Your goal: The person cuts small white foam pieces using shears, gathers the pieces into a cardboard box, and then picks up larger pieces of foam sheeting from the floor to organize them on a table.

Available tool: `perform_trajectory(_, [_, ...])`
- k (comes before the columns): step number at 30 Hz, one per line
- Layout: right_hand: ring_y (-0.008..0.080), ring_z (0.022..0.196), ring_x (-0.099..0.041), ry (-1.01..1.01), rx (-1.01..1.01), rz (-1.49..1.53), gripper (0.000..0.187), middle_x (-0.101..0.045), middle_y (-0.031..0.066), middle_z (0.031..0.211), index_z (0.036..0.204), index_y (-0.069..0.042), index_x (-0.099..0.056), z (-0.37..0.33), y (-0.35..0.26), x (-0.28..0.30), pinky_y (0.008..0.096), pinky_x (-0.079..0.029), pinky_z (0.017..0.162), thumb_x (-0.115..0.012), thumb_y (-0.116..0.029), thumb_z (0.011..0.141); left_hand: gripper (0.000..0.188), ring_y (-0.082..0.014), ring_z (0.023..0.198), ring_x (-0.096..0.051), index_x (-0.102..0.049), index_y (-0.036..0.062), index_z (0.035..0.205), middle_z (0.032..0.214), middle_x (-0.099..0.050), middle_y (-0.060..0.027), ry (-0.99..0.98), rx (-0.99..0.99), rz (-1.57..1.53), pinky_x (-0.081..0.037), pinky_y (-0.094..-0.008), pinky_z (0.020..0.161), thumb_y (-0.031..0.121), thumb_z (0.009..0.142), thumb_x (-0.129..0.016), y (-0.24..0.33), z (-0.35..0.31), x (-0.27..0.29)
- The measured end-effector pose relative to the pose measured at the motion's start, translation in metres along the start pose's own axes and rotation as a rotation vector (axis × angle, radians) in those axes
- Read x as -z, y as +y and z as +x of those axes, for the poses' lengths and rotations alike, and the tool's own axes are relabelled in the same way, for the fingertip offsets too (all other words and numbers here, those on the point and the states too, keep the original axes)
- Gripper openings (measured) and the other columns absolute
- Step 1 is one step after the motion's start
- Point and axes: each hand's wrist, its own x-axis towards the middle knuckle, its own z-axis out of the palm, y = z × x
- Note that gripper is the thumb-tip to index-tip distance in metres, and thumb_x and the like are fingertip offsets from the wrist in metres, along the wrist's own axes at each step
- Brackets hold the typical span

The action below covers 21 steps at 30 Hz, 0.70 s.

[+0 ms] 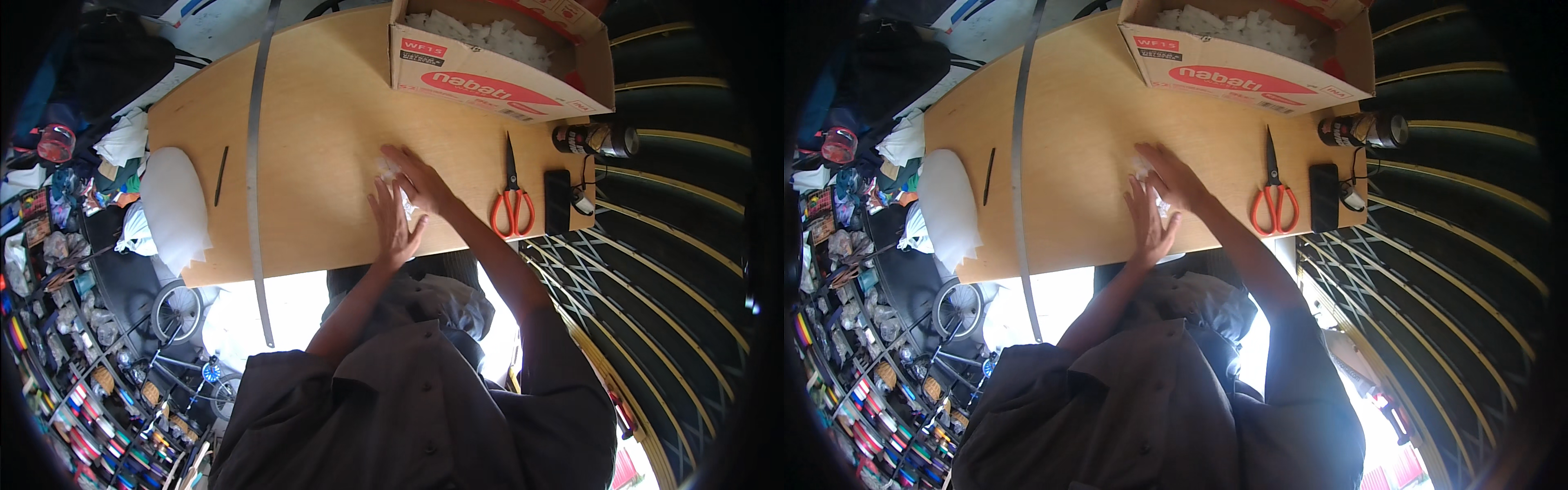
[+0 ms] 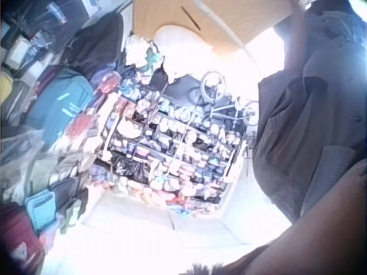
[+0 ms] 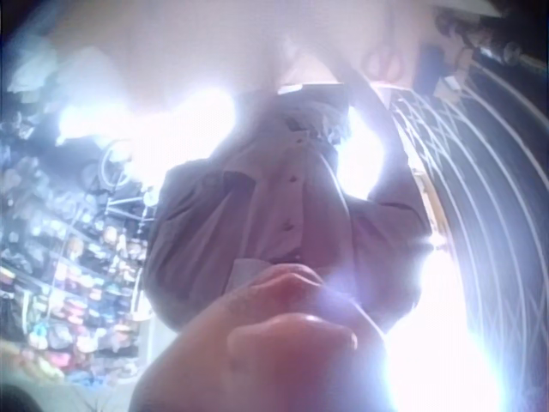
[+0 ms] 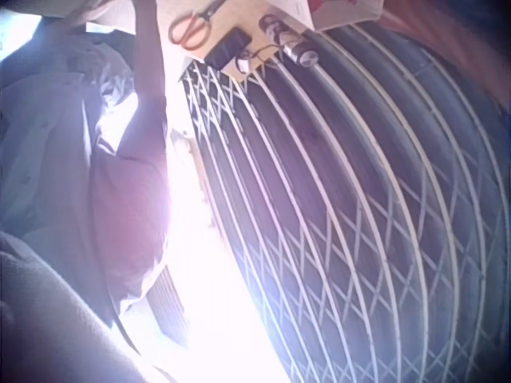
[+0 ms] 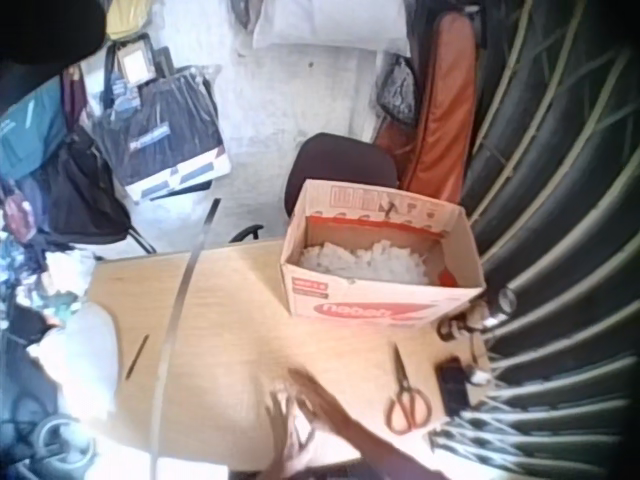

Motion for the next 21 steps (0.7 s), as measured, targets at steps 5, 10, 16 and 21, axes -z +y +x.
perform_trajectory(5, [0.0408, 0.139, -0.023, 0.307, -0.173, -0.075, 0.076, -0.027, 0.0243, 0.148, 0.143, 0.001, -0.024, -0.064, -0.022, -0.003, 0.0486, -0.021, 0.115, -0.064, -0.016, 0.081, 0.074, -0.0428, 0.143, -0.006, -0.023, 0.0034, 0.147, 0.153, -0.007, -0.0285, 0.145, -0.116, -0.335, -0.004, -0.0596, 0.112, 0.041, 0.090, -0.053, -0.023, 0.054, 0.019])
perform_trajectory(10, [0.0402, 0.142, -0.016, 0.274, -0.289, -0.365, 0.114, -0.019, 0.0298, 0.149, 0.142, 0.006, -0.020, -0.088, -0.030, -0.044, 0.0503, -0.013, 0.116, -0.084, -0.036, 0.058, 0.073, -0.0410, 0.142, -0.017, -0.033, 0.0034, 0.142, 0.152, -0.020, -0.0243, -0.143, -0.248, -0.161, -0.009, -0.0561, 0.114, 0.038, 0.085, -0.060, -0.037, 0.090, 0.032])
perform_trajectory(16, [0.0438, 0.139, -0.021, 0.383, -0.367, 0.085, 0.086, -0.025, 0.0237, 0.150, 0.145, 0.002, -0.016, -0.074, -0.028, -0.037, 0.0474, -0.017, 0.116, -0.065, -0.013, 0.077, 0.083, -0.0431, 0.140, -0.020, -0.033, 0.0060, 0.142, 0.151, -0.021, -0.0244, -0.335, -0.466, -0.107, -0.015, -0.0578, 0.112, 0.047, 0.078, -0.066, -0.037, 0.075, 0.033])
perform_trajectory(21, [0.0424, 0.135, -0.031, 0.457, -0.225, 0.226, 0.079, -0.030, 0.0231, 0.149, 0.147, -0.001, -0.011, -0.095, -0.019, -0.022, 0.0457, -0.027, 0.113, -0.042, 0.003, 0.075, 0.087, -0.0438, 0.139, -0.019, -0.033, 0.0204, 0.145, 0.153, -0.020, -0.0192, -0.420, -0.628, 0.173, -0.014, -0.0656, 0.108, 0.063, 0.075, -0.062, -0.023, 0.072, 0.042])
